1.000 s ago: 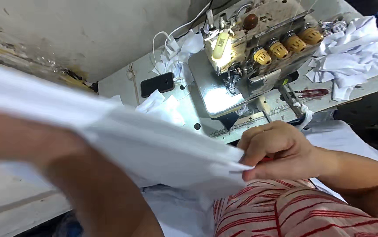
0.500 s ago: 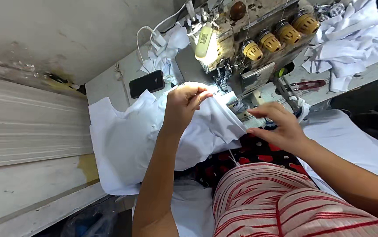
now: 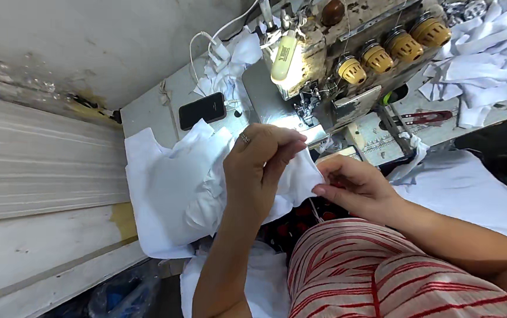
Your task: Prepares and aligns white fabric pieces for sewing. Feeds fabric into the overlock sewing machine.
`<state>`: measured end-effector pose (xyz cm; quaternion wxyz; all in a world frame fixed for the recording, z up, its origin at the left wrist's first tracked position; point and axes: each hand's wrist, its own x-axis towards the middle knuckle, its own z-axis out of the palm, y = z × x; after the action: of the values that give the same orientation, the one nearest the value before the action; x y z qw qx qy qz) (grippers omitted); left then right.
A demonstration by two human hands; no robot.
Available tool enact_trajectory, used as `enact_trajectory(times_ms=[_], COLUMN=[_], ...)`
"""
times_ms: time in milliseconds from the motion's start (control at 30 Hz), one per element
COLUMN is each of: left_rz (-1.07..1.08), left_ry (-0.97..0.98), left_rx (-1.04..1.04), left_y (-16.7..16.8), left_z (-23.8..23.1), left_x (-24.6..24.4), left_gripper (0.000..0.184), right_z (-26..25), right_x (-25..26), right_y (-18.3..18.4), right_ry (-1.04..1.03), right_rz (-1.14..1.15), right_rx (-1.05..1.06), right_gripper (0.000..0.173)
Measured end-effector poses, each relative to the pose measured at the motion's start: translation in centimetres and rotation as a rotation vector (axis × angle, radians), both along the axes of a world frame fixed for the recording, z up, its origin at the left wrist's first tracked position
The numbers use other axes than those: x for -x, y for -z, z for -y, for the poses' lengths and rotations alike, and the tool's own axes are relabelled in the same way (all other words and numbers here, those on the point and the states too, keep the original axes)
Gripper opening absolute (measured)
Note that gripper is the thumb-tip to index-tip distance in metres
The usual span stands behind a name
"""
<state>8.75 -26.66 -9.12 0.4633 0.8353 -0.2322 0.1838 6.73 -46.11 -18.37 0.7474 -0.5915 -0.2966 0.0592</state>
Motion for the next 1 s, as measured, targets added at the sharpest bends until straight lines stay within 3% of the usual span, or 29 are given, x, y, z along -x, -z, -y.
enact_trajectory(times_ms=[67, 133, 267, 367, 533, 633, 733, 833, 900, 1000], left_rz=[0.084, 0.071, -0.005, 0.012, -0.029, -0.087, -0.147, -0.224, -0.248, -0.232], left_ry=[-0.037, -0.091, -0.198, -0.242, -0.322, -0.248, -0.13, -0.138, -0.169, -0.196], left_rx=[0.024, 0.016, -0.101, -0.16, -0.145, -0.184, -0.395, -0.572, -0.614, -0.611], left_y=[1.9, 4.8, 9.2, 9.9, 10.0, 9.5, 8.5, 8.5, 8.7, 8.9], left_z=[0.7, 1.3, 2.1, 2.4, 2.4, 1.8, 1.7, 2.1, 2.4, 2.9], left_x=[-1.0, -2.4, -4.3, -5.1, -5.4, -4.4, -1.9, -0.5, -1.6, -4.2], left_gripper=[0.015, 0.013, 0.008, 0.008, 0.006, 0.006, 0.025, 0.063, 0.079, 0.081], right_z=[0.4, 1.1, 2.3, 2.7, 3.4, 4.1, 4.7, 4.7, 4.5, 3.8], right_x=[0.0, -0.5, -1.2, -1.2, 0.1, 1.1, 1.9, 1.8, 0.9, -0.8], right_y=[1.1, 2.9, 5.8, 6.6, 8.3, 8.7, 8.1, 6.3, 5.3, 4.8], right_ry=[-0.054, -0.009, 0.149, 0.141, 0.103, 0.123, 0.058, -0.07, -0.08, -0.071], right_rz=[-0.203, -0.307, -0.266, -0.273, -0.165, -0.069, -0.087, -0.321, -0.441, -0.463], right_rx=[-0.037, 0.009, 0.139, 0.206, 0.45, 0.483, 0.456, 0.281, 0.178, 0.127], right_gripper=[0.023, 0.016, 0.004, 0.007, 0.027, 0.028, 0.033, 0.029, 0.025, 0.016])
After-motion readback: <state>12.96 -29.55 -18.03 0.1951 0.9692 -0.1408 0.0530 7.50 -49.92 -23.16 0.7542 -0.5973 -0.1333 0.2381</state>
